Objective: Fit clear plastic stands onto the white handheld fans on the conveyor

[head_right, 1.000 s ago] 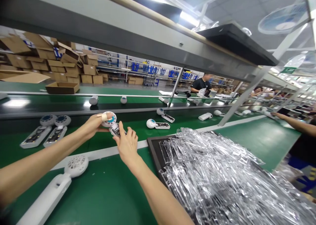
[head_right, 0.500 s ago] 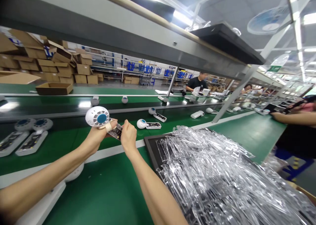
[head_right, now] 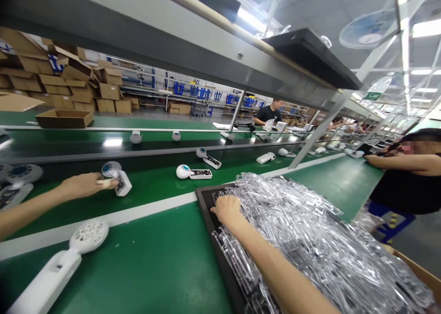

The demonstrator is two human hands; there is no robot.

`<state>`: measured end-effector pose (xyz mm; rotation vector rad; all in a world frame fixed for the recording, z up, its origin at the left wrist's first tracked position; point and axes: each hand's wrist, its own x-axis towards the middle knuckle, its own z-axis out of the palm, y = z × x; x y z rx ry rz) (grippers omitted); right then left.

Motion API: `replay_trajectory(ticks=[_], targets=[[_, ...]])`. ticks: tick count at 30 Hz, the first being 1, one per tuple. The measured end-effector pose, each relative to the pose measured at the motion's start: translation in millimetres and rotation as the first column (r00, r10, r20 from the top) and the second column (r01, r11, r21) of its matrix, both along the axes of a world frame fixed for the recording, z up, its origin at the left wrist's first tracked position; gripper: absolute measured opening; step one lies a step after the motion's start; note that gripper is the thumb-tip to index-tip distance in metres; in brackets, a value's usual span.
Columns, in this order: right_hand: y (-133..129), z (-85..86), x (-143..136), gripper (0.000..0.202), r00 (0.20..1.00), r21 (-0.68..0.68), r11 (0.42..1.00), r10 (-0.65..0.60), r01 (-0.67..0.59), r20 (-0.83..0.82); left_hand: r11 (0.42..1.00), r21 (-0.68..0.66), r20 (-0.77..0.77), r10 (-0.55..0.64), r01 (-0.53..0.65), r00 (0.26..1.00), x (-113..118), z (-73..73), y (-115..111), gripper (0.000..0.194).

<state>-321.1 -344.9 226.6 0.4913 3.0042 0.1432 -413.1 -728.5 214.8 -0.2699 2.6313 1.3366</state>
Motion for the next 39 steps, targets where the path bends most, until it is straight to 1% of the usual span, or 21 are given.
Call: replay_trajectory(ticks=[1, 2, 3, 5, 8, 10, 12, 14, 15, 16, 17, 18, 20, 21, 22, 23, 25, 27, 32, 36, 39], targets=[[2.0, -5.3, 3.8, 0.024, 1.0, 0.012, 1.0, 0.001, -0.001, 0.015, 0.99, -0.112, 0.098, -0.079, 0.09, 0.992, 13.1, -1.2, -14.2, 0.041], [1.6, -10.4, 6.1, 0.024, 1.0, 0.017, 1.0, 0.003, -0.004, 0.022, 0.975, -0.132, 0.194, -0.152, 0.179, 0.969, 28.8, -3.7, -24.6, 0.041], [-0.3, -14.6, 7.0, 0.024, 1.0, 0.017, 1.0, 0.002, -0.003, 0.026, 0.968, -0.083, 0.261, -0.21, 0.238, 0.942, 45.7, -7.4, -31.0, 0.041], [-3.7, -18.6, 6.1, 0.023, 0.999, 0.0, 1.0, -0.015, 0.015, 0.028, 0.974, 0.058, 0.284, -0.225, 0.217, 0.932, 78.0, -16.7, -31.9, 0.048], [0.0, -12.1, 3.2, 0.022, 0.998, -0.065, 0.996, -0.059, 0.06, 0.022, 0.981, 0.156, 0.192, -0.147, 0.118, 0.97, 108.4, -27.0, -13.0, 0.053], [6.6, -1.5, 2.2, 0.023, 0.998, -0.134, 0.989, -0.066, 0.064, -0.005, 0.976, 0.197, 0.142, -0.126, 0.096, 0.982, 113.9, -28.2, 3.6, 0.05], [10.5, 10.8, 2.8, 0.023, 0.998, -0.233, 0.972, -0.043, 0.031, -0.045, 0.952, 0.29, 0.171, -0.149, 0.095, 0.974, 110.8, -26.3, 17.7, 0.05], [6.0, 21.2, 6.0, 0.023, 0.997, -0.361, 0.932, -0.002, -0.025, -0.073, 0.883, 0.464, 0.21, -0.189, 0.072, 0.959, 102.3, -23.0, 28.1, 0.052], [-0.6, 25.0, 8.8, 0.022, 0.996, -0.42, 0.906, 0.025, -0.056, -0.08, 0.821, 0.569, 0.215, -0.196, 0.04, 0.957, 96.6, -20.8, 32.1, 0.051], [-10.3, 27.7, 12.4, 0.022, 0.995, -0.495, 0.865, 0.051, -0.085, -0.081, 0.738, 0.675, 0.212, -0.188, -0.005, 0.959, 90.0, -17.9, 35.7, 0.049], [-22.9, 29.4, 16.3, 0.023, 0.994, -0.593, 0.797, 0.078, -0.109, -0.079, 0.636, 0.771, 0.201, -0.172, -0.047, 0.964, 82.8, -14.2, 38.9, 0.046], [-38.0, 30.4, 20.2, 0.026, 0.991, -0.707, 0.695, 0.107, -0.13, -0.077, 0.524, 0.849, 0.178, -0.153, -0.073, 0.972, 75.1, -9.3, 42.1, 0.042], [-72.8, 30.6, 26.1, 0.034, 0.984, -0.9, 0.409, 0.146, -0.153, -0.101, 0.319, 0.945, 0.119, -0.124, -0.074, 0.985, 60.2, 3.9, 48.7, 0.036], [-91.0, 30.3, 27.5, 0.037, 0.98, -0.949, 0.268, 0.145, -0.168, -0.133, 0.238, 0.97, 0.087, -0.118, -0.057, 0.989, 53.6, 11.7, 52.2, 0.036], [-108.5, 29.8, 27.7, 0.041, 0.975, -0.964, 0.172, 0.134, -0.2, -0.179, 0.171, 0.985, 0.048, -0.12, -0.027, 0.992, 48.2, 19.5, 55.9, 0.038], [-124.7, 29.0, 27.1, 0.044, 0.962, -0.956, 0.138, 0.127, -0.257, -0.24, 0.119, 0.993, 0.013, -0.112, 0.001, 0.994, 44.0, 26.9, 59.5, 0.042], [-151.6, 27.1, 24.3, 0.049, 0.916, -0.903, 0.162, 0.126, -0.397, -0.38, 0.059, 0.997, -0.047, -0.079, 0.052, 0.996, 39.6, 38.0, 66.1, 0.048], [-170.4, 24.8, 22.0, 0.052, 0.868, -0.84, 0.221, 0.127, -0.496, -0.479, 0.038, 0.993, -0.111, -0.025, 0.112, 0.993, 39.2, 42.9, 70.6, 0.051], [-193.5, 21.5, 27.7, 0.053, 0.796, -0.745, 0.291, 0.128, -0.6, -0.592, 0.016, 0.985, -0.174, 0.016, 0.174, 0.985, 43.8, 38.4, 75.4, 0.06], [-200.0, 20.8, 37.9, 0.054, 0.809, -0.706, 0.409, 0.171, -0.578, -0.563, -0.074, 0.982, -0.174, 0.015, 0.174, 0.985, 43.8, 37.8, 76.1, 0.06], [-201.5, 21.9, 40.9, 0.054, 0.861, -0.755, 0.422, 0.169, -0.502, -0.479, -0.087, 0.976, -0.196, 0.067, 0.201, 0.978, 42.7, 39.2, 76.1, 0.055]])
